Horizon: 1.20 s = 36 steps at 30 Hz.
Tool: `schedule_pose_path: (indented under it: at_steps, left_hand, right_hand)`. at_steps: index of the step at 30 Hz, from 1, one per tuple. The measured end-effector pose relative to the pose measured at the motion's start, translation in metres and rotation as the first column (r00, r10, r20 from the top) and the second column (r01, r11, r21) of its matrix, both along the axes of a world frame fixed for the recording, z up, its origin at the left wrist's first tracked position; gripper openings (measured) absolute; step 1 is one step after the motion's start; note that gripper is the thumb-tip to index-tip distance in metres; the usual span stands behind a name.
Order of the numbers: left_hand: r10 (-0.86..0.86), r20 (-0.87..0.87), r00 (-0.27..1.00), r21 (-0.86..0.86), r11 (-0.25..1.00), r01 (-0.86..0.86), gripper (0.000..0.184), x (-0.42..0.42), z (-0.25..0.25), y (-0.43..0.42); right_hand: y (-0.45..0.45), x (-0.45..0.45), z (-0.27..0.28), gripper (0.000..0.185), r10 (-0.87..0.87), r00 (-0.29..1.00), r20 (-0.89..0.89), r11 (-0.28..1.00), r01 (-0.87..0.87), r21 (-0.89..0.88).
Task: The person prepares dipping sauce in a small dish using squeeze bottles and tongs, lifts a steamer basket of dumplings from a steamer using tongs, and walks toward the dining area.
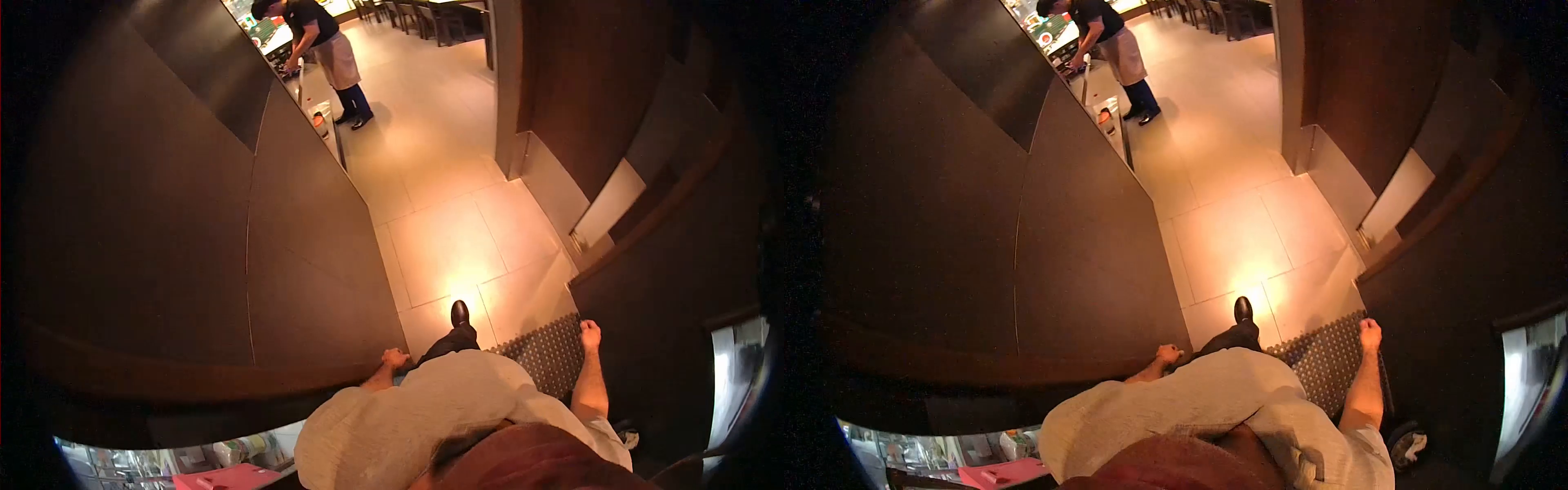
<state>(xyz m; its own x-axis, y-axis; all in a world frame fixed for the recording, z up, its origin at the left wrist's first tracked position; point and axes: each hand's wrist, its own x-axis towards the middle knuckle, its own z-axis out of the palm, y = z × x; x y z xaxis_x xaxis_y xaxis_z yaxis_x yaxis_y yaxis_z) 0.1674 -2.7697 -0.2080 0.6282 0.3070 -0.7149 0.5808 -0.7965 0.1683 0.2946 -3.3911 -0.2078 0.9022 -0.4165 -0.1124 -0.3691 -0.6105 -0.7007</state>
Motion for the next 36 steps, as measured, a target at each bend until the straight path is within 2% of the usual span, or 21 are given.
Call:
schedule_pose_path:
  at_steps: [2,4,6,7,10,11,14,17,19,22,23,24,25,26,27,28,29,32,33,34,36]
  left_hand:
    - [0.031,0.01,0.999,0.031,0.999,-0.031,0.047,0.025,-0.027,0.014]
    - [-0.016,-0.024,1.0,0.064,0.998,0.017,0.047,0.061,-0.037,0.031]
    - [-0.108,-0.058,0.992,0.056,0.992,0.112,0.047,0.12,-0.054,0.052]
    - [-0.149,-0.072,0.986,0.024,0.988,0.151,0.047,0.146,-0.062,0.07]
    - [-0.068,0.577,0.814,0.045,0.998,0.051,0.033,0.247,-0.039,0.088]
    - [-0.041,0.247,0.968,-0.028,0.998,0.05,0.043,0.295,0.0,0.091]
    - [0.277,0.496,0.823,-0.226,0.956,-0.186,0.035,0.387,0.033,0.109]
    - [0.315,0.669,0.673,-0.218,0.949,-0.228,0.034,0.448,0.047,0.116]
    - [0.353,0.641,0.682,-0.216,0.935,-0.281,0.036,0.466,0.034,0.123]
    - [0.448,0.415,0.792,-0.224,0.894,-0.388,0.039,0.468,-0.002,0.143]
    - [0.396,0.38,0.836,-0.095,0.916,-0.391,0.039,0.46,-0.006,0.145]
    - [0.004,0.338,0.941,0.208,0.975,-0.079,0.041,0.443,-0.04,0.154]
    - [0.389,0.189,0.902,0.046,0.914,-0.404,0.041,0.441,-0.019,0.15]
    - [0.485,0.017,0.875,0.016,0.874,-0.485,0.04,0.438,-0.007,0.152]
    - [0.686,-0.01,0.728,-0.02,0.727,-0.686,0.048,0.439,0.006,0.148]
    - [0.656,0.034,0.754,0.045,0.753,-0.657,0.042,0.436,-0.004,0.151]
    - [0.721,0.073,0.689,0.019,0.69,-0.724,0.04,0.444,0.009,0.148]
    - [0.886,0.1,0.452,-0.068,0.459,-0.886,0.037,0.486,0.043,0.127]
    - [0.95,0.099,0.296,-0.111,0.306,-0.946,0.037,0.503,0.05,0.123]
    - [0.943,0.103,0.316,-0.216,0.332,-0.918,0.036,0.497,0.008,0.132]
    - [0.933,0.104,0.345,-0.428,0.355,-0.831,0.036,0.495,-0.058,0.15]
  right_hand:
    - [0.043,0.063,-0.022,0.018,0.178,0.965,0.194,0.983,-0.165,-0.082]
    - [0.109,0.093,0.008,0.018,0.154,0.985,-0.074,0.931,-0.12,0.344]
    - [0.145,0.109,-0.042,0.019,0.196,0.965,-0.173,0.892,-0.102,0.439]
    - [0.16,0.106,-0.048,0.023,0.265,0.927,-0.266,0.899,-0.138,0.415]
    - [0.184,0.121,-0.043,0.017,0.376,0.804,-0.461,0.889,-0.173,0.424]
    - [0.186,0.124,-0.038,0.015,0.407,0.737,-0.54,0.881,-0.159,0.446]
    - [0.175,0.175,-0.031,0.013,0.416,0.644,-0.642,0.909,-0.28,0.308]
    - [0.162,0.266,-0.038,0.013,0.403,0.57,-0.716,0.891,-0.424,0.164]
    - [0.167,0.337,-0.05,0.012,0.223,0.669,-0.709,0.974,-0.117,0.196]
    - [0.205,0.464,-0.047,0.01,0.286,0.688,-0.667,0.956,-0.157,0.249]
    - [0.22,0.504,-0.042,0.009,0.308,0.697,-0.648,0.948,-0.168,0.269]
    - [0.244,0.557,-0.035,0.009,0.319,0.697,-0.642,0.945,-0.185,0.268]
    - [0.27,0.604,-0.029,0.005,0.39,0.666,-0.636,0.921,-0.29,0.26]
    - [0.289,0.632,-0.025,0.006,0.458,0.616,-0.641,0.884,-0.392,0.254]
    - [0.284,0.683,-0.098,0.011,0.569,0.649,-0.505,0.822,-0.448,0.351]
    - [0.334,0.723,-0.046,0.014,0.636,0.605,-0.478,0.77,-0.533,0.35]
    - [0.345,0.783,-0.133,0.012,0.833,0.483,-0.27,0.537,-0.824,0.182]
    - [0.484,0.886,-0.053,0.034,0.793,0.556,-0.25,0.607,-0.758,0.241]
    - [0.534,0.907,-0.044,0.037,0.647,0.761,-0.052,0.601,-0.468,0.648]
    - [0.584,0.912,0.06,0.037,0.893,0.407,-0.192,0.427,-0.901,0.077]
    - [0.677,0.934,0.099,0.035,0.96,0.264,-0.089,0.274,-0.952,0.135]
